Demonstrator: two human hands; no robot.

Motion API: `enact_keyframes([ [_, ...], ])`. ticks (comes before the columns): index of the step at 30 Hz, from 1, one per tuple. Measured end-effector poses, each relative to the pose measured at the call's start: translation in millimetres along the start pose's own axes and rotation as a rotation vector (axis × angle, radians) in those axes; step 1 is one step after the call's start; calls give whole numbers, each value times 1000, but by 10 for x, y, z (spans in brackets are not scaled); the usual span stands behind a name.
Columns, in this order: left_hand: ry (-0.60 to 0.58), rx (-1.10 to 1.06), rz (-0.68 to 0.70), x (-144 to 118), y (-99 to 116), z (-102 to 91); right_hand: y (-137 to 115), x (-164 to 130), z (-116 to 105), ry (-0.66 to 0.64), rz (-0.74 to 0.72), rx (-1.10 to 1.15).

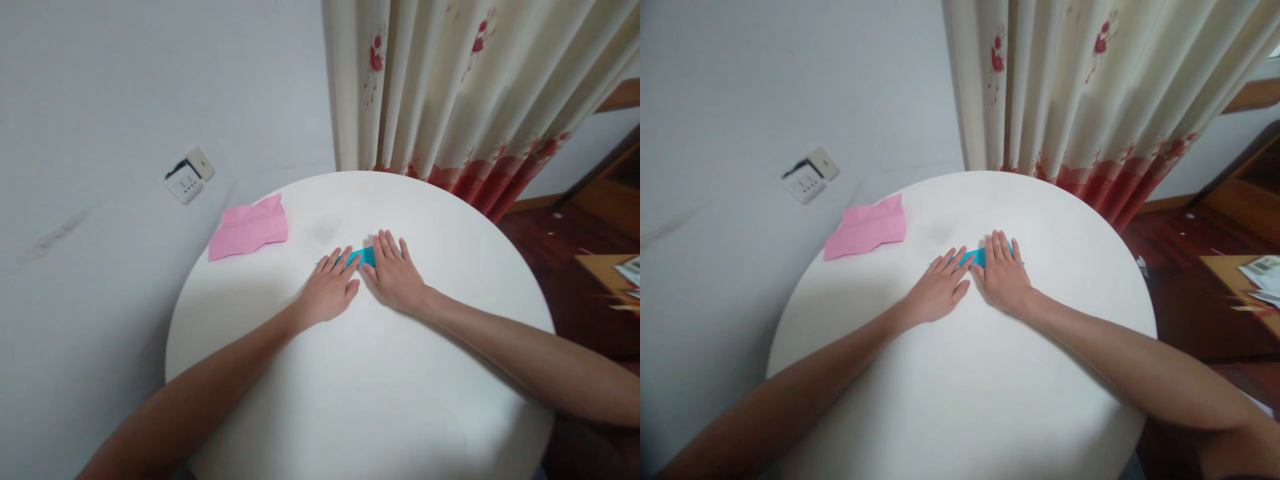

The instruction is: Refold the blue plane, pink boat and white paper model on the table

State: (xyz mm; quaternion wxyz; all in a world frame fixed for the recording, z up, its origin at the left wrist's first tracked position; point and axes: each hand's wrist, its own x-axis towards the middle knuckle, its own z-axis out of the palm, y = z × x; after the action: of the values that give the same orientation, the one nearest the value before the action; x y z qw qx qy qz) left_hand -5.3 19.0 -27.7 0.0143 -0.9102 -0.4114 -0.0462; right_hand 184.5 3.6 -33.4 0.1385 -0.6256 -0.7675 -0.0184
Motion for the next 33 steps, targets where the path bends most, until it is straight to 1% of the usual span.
enact_keyframes([
  [2, 7, 1, -14, 15, 12, 7, -52, 32, -5, -12, -61, 19],
  [5, 6, 10, -25, 35, 28, 21, -84, 54, 41, -81, -126, 50],
  [8, -6, 25, -29, 35, 32, 12, -67, 48, 88, -102, -154, 44],
  [11, -35, 52, -41, -9, 16, -42, -46, 38, 91, -101, -158, 28],
  [13, -63, 79, -75, -64, -11, -87, -40, 36, 75, -103, -162, 21],
  [17, -93, 130, -206, -188, -114, -113, -38, 38, 49, -109, -169, 17],
  [20, -74, 140, -256, -237, -197, -78, -38, 38, 46, -116, -164, 16],
  [22, -48, 146, -290, -229, -213, -67, -39, 38, 47, -121, -160, 15],
  [25, 63, 166, -344, -161, -146, -90, -38, 45, 52, -122, -160, 20],
  [27, 151, 165, -318, -100, -64, -104, -28, 61, 56, -117, -163, 25],
  [28, 166, 150, -267, -72, -25, -102, -20, 73, 57, -115, -171, 30],
  [29, 159, 126, -198, -49, 6, -90, -10, 87, 57, -116, -188, 36],
  [31, 99, 66, -62, -17, 37, -49, 13, 120, 54, -127, -248, 56],
  [33, 37, 15, 11, -5, 30, -5, 33, 149, 45, -146, -311, 78],
])
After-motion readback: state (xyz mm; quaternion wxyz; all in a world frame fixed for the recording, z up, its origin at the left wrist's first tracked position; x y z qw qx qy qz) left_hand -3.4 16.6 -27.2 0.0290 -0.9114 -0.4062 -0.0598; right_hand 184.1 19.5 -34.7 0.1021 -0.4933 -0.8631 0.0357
